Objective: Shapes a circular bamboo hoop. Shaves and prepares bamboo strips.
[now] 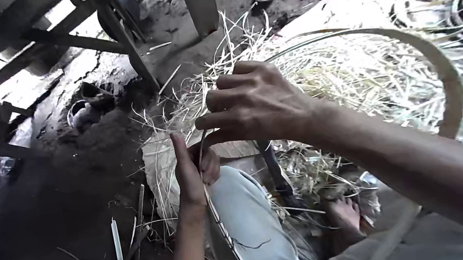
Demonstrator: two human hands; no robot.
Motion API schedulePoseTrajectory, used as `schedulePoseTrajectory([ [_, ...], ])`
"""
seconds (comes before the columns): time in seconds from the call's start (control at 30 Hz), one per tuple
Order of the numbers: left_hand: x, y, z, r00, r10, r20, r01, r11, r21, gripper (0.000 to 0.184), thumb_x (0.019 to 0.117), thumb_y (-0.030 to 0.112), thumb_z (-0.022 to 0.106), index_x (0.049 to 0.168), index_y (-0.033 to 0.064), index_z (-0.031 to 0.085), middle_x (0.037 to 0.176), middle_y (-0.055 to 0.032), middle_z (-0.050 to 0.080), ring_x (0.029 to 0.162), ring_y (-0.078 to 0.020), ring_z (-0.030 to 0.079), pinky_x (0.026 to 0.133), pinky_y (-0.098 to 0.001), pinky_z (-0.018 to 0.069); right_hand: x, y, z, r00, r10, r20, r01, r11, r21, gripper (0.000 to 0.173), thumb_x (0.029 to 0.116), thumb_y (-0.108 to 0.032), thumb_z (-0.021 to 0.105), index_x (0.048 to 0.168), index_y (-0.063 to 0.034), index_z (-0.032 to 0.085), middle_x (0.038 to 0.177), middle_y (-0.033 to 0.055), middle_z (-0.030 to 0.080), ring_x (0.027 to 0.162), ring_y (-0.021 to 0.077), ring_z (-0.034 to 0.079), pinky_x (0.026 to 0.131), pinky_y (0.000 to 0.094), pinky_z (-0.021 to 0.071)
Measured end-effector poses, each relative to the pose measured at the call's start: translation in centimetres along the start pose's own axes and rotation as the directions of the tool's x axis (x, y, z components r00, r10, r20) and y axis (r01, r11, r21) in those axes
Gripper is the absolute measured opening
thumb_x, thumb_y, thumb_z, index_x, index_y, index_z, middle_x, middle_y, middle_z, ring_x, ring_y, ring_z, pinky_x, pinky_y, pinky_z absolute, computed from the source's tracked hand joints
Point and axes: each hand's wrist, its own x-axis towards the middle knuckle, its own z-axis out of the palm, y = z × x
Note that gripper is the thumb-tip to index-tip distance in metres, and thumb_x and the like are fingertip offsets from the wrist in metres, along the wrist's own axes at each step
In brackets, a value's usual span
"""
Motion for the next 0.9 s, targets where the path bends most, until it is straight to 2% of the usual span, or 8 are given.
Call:
schedulePoseTrajectory([
  [0.17, -0.7, -0.6, 0.3, 0.992, 0.052, -0.114, -0.06, 0.996, -0.071, 0.072, 0.105, 0.065, 0.018, 0.054, 0.021, 0.044, 0.043, 0.0107, 0.034, 0.034, 0.0009, 0.034, 0.036, -0.0146, 0.0281, -0.1, -1.9, 0.5, 0.996, 0.079, -0.042, -0.081, 0.996, -0.049, 0.039, 0.1028, -0.045, 0.053, 0.095, -0.0143, 0.076, 0.073, 0.0098, 0.062, 0.066, 0.0312, 0.06, 0.06, 0.0449, 0.04],
  [0.47, 0.2, -1.3, 1.0, 0.959, 0.134, -0.249, -0.135, 0.991, 0.015, 0.068, 0.1075, 0.059, 0.016, 0.057, 0.0214, 0.04, 0.042, 0.0101, 0.03, 0.033, -0.0007, 0.03, 0.036, -0.0157, 0.0281, 0.1, -2.6, 1.3, 0.982, 0.183, -0.04, -0.185, 0.981, -0.06, 0.036, 0.101, -0.042, 0.057, 0.094, -0.0119, 0.075, 0.071, 0.0108, 0.062, 0.065, 0.0324, 0.061, 0.059, 0.0465, 0.0427],
  [0.57, 0.3, -1.3, 0.5, 0.962, 0.091, -0.256, -0.085, 0.996, 0.034, 0.067, 0.1084, 0.057, 0.014, 0.059, 0.0215, 0.042, 0.043, 0.0105, 0.032, 0.033, -0.0004, 0.032, 0.036, -0.0152, 0.0299, 0.2, -2.3, 1.3, 0.98, 0.194, 0.033, -0.194, 0.981, -0.015, 0.037, 0.0977, -0.045, 0.062, 0.094, -0.0112, 0.075, 0.072, 0.011, 0.062, 0.069, 0.0327, 0.064, 0.061, 0.0474, 0.0456],
  [0.63, 0.1, -1.6, 0.1, 0.98, 0.069, -0.188, -0.06, 0.997, 0.052, 0.065, 0.1095, 0.053, 0.013, 0.058, 0.022, 0.04, 0.043, 0.0112, 0.033, 0.033, 0.0004, 0.032, 0.036, -0.0147, 0.0299, 0.1, -1.7, 0.4, 0.968, 0.218, 0.126, -0.224, 0.974, 0.036, 0.042, 0.094, -0.05, 0.066, 0.096, -0.0092, 0.075, 0.077, 0.0123, 0.066, 0.075, 0.0332, 0.067, 0.066, 0.0496, 0.0494],
  [0.73, -0.5, -1.5, -0.6, 0.992, 0.08, -0.095, -0.075, 0.996, 0.051, 0.063, 0.1116, 0.039, 0.015, 0.056, 0.0222, 0.04, 0.042, 0.0118, 0.035, 0.034, 0.0019, 0.035, 0.036, -0.0137, 0.0314, -1.6, 0.0, -3.5, 0.872, 0.415, 0.26, -0.45, 0.888, 0.091, 0.041, 0.0942, -0.046, 0.07, 0.109, -0.0086, 0.075, 0.096, 0.0153, 0.073, 0.091, 0.0359, 0.07, 0.08, 0.0573, 0.0516],
  [0.83, -1.2, -1.1, -1.5, 0.989, 0.077, -0.123, -0.07, 0.996, 0.057, 0.062, 0.1114, 0.031, 0.014, 0.056, 0.0222, 0.039, 0.041, 0.0116, 0.035, 0.033, 0.0018, 0.035, 0.036, -0.0138, 0.0307, -6.0, 2.4, -7.8, 0.718, 0.626, 0.305, -0.687, 0.707, 0.167, 0.037, 0.1021, -0.037, 0.062, 0.12, -0.0066, 0.073, 0.098, 0.0178, 0.074, 0.087, 0.0386, 0.071, 0.078, 0.0652, 0.0512],
  [0.87, -1.5, -1.0, -2.0, 0.985, 0.067, -0.159, -0.057, 0.996, 0.066, 0.062, 0.1119, 0.033, 0.013, 0.057, 0.0221, 0.039, 0.041, 0.0113, 0.036, 0.033, 0.0013, 0.035, 0.036, -0.0144, 0.0316, -8.0, 2.9, -8.8, 0.666, 0.672, 0.324, -0.743, 0.637, 0.206, 0.035, 0.1057, -0.034, 0.056, 0.121, -0.0057, 0.071, 0.095, 0.0157, 0.073, 0.082, 0.0327, 0.07, 0.076, 0.0589, 0.0528],
  [0.9, -1.9, -0.9, -2.6, 0.978, 0.053, -0.204, -0.039, 0.997, 0.071, 0.062, 0.1123, 0.035, 0.013, 0.058, 0.0214, 0.04, 0.042, 0.0108, 0.037, 0.034, 0.0004, 0.036, 0.037, -0.015, 0.0336, -10.0, 3.2, -9.6, 0.611, 0.712, 0.346, -0.791, 0.553, 0.26, 0.035, 0.1092, -0.031, 0.049, 0.117, -0.0045, 0.07, 0.087, 0.0102, 0.069, 0.071, 0.0217, 0.064, 0.069, 0.0459, 0.0525],
])
